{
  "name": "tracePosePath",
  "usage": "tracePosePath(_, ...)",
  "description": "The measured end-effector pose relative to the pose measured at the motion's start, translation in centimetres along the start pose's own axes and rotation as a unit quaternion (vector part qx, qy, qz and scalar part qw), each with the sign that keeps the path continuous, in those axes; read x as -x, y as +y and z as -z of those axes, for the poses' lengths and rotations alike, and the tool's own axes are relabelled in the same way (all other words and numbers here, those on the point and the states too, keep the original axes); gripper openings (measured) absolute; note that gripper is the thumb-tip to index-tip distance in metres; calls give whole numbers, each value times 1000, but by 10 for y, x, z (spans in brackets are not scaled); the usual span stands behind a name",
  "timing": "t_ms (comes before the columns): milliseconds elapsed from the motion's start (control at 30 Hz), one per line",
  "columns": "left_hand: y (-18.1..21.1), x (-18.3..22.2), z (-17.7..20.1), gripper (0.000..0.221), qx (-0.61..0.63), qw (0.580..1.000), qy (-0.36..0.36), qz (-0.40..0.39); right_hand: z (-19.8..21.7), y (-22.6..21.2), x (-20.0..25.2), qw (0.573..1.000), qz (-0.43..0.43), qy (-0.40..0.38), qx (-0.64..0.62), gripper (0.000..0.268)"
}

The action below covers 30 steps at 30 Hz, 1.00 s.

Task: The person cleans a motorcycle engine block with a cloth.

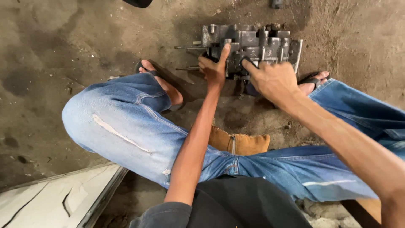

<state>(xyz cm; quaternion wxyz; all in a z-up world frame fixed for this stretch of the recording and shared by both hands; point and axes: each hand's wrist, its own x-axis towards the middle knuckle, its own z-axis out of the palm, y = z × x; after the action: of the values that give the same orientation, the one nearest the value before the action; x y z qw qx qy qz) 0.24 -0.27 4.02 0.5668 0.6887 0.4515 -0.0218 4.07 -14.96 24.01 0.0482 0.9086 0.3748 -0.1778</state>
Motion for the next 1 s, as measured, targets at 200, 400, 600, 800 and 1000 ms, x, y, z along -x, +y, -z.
tracePosePath(200, 5, 4, 2, 120, 9, 1000, 2, -8, -29, -2, 16, 998, 11, 65, -21, 48)
tracePosePath(400, -2, -1, 1, 127, 15, 1000, -8, -4, -7, -12, 23, 998, -19, 36, -50, 41)
tracePosePath(600, 8, 3, 5, 128, 13, 999, -34, 18, -47, -2, 59, 888, -189, 193, -373, 29)
tracePosePath(800, 3, -1, 2, 125, -19, 1000, -13, 11, -88, -26, 35, 835, -202, 295, -417, 24)
tracePosePath(1000, 5, -10, 8, 133, -67, 994, -68, 45, -74, -51, 11, 792, -298, 320, -427, 21)
